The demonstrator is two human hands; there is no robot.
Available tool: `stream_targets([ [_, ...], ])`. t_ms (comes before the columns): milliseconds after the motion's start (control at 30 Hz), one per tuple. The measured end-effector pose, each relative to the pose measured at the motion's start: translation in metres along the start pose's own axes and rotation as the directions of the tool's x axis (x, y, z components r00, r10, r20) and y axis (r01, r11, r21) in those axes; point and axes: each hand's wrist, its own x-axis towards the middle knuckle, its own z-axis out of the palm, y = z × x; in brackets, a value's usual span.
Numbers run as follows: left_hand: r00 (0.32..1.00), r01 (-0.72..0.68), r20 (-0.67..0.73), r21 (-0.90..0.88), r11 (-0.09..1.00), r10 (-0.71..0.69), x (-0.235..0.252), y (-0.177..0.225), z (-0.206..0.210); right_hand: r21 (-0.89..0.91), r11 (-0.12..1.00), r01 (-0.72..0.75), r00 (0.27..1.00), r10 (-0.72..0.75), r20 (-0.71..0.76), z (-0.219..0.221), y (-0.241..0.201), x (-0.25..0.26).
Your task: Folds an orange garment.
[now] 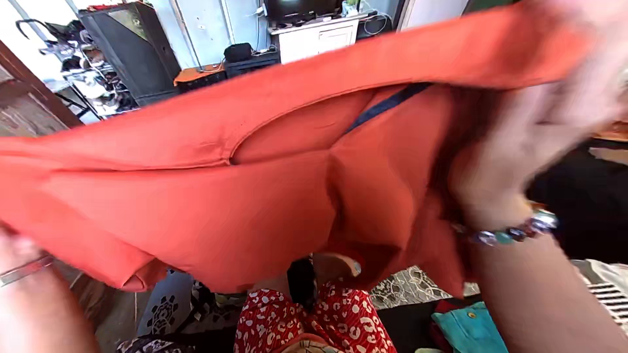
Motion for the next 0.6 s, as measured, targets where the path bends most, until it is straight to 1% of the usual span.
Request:
stream_targets([
  [33,0.996,0.044,-0.073,-0.045,0.998,-0.047,0.005,-0.009,0.024,-0.028,1.0,-0.012,0.994,0.015,0.111,0.013,0.009,-0.007],
  [67,0.995,0.072,-0.078,0.028,0.997,-0.07,0.007,-0.023,0.039,-0.052,0.997,-0.063,0.971,0.074,0.227,0.027,0.02,-0.017],
  [100,0.995,0.093,-0.055,0.199,0.976,-0.084,0.002,-0.035,0.054,-0.075,0.988,-0.136,0.924,0.153,0.349,0.042,0.031,-0.032],
  [133,0.993,0.106,-0.003,0.407,0.907,-0.115,-0.007,-0.052,0.064,-0.102,0.973,-0.208,0.845,0.231,0.483,0.055,0.042,-0.05],
  [167,0.978,0.094,0.093,0.61,0.786,-0.189,-0.018,-0.067,0.07,-0.138,0.956,-0.257,0.739,0.287,0.61,0.067,0.052,-0.073],
  [200,0.923,0.04,0.21,0.78,0.624,-0.322,-0.029,-0.08,0.076,-0.176,0.94,-0.291,0.618,0.326,0.715,0.077,0.058,-0.101],
  [233,0.827,-0.039,0.289,0.885,0.463,-0.483,-0.042,-0.091,0.084,-0.226,0.918,-0.324,0.477,0.365,0.799,0.084,0.06,-0.132],
  [267,0.724,-0.118,0.327,0.926,0.358,-0.608,-0.06,-0.102,0.095,-0.293,0.888,-0.355,0.299,0.405,0.864,0.088,0.058,-0.165],
  [300,0.644,-0.182,0.356,0.931,0.317,-0.677,-0.082,-0.114,0.106,-0.351,0.855,-0.381,0.112,0.42,0.901,0.091,0.054,-0.199],
  [333,0.582,-0.222,0.399,0.916,0.333,-0.708,-0.106,-0.124,0.118,-0.382,0.833,-0.401,-0.02,0.409,0.912,0.092,0.048,-0.233],
  [367,0.521,-0.249,0.461,0.887,0.389,-0.718,-0.132,-0.131,0.13,-0.409,0.814,-0.412,-0.107,0.402,0.909,0.093,0.039,-0.263],
  [400,0.447,-0.272,0.546,0.838,0.473,-0.709,-0.157,-0.14,0.143,-0.429,0.809,-0.402,-0.16,0.399,0.903,0.092,0.027,-0.289],
  [433,0.381,-0.301,0.625,0.781,0.548,-0.681,-0.183,-0.15,0.158,-0.431,0.821,-0.375,-0.176,0.394,0.902,0.09,0.014,-0.312],
  [467,0.319,-0.33,0.675,0.737,0.589,-0.666,-0.209,-0.156,0.172,-0.422,0.846,-0.326,-0.177,0.384,0.906,0.087,0.001,-0.332],
  [500,0.27,-0.364,0.693,0.717,0.595,-0.669,-0.237,-0.158,0.185,-0.406,0.879,-0.25,-0.161,0.376,0.913,0.085,-0.011,-0.347],
  [533,0.24,-0.416,0.692,0.707,0.572,-0.681,-0.264,-0.158,0.196,-0.391,0.902,-0.182,-0.142,0.369,0.918,0.085,-0.021,-0.358],
  [567,0.229,-0.472,0.688,0.697,0.539,-0.689,-0.29,-0.158,0.204,-0.386,0.912,-0.142,-0.129,0.369,0.92,0.086,-0.029,-0.365],
  [600,0.239,-0.535,0.7,0.673,0.511,-0.673,-0.315,-0.162,0.209,-0.383,0.916,-0.121,-0.104,0.372,0.922,0.087,-0.035,-0.369],
])
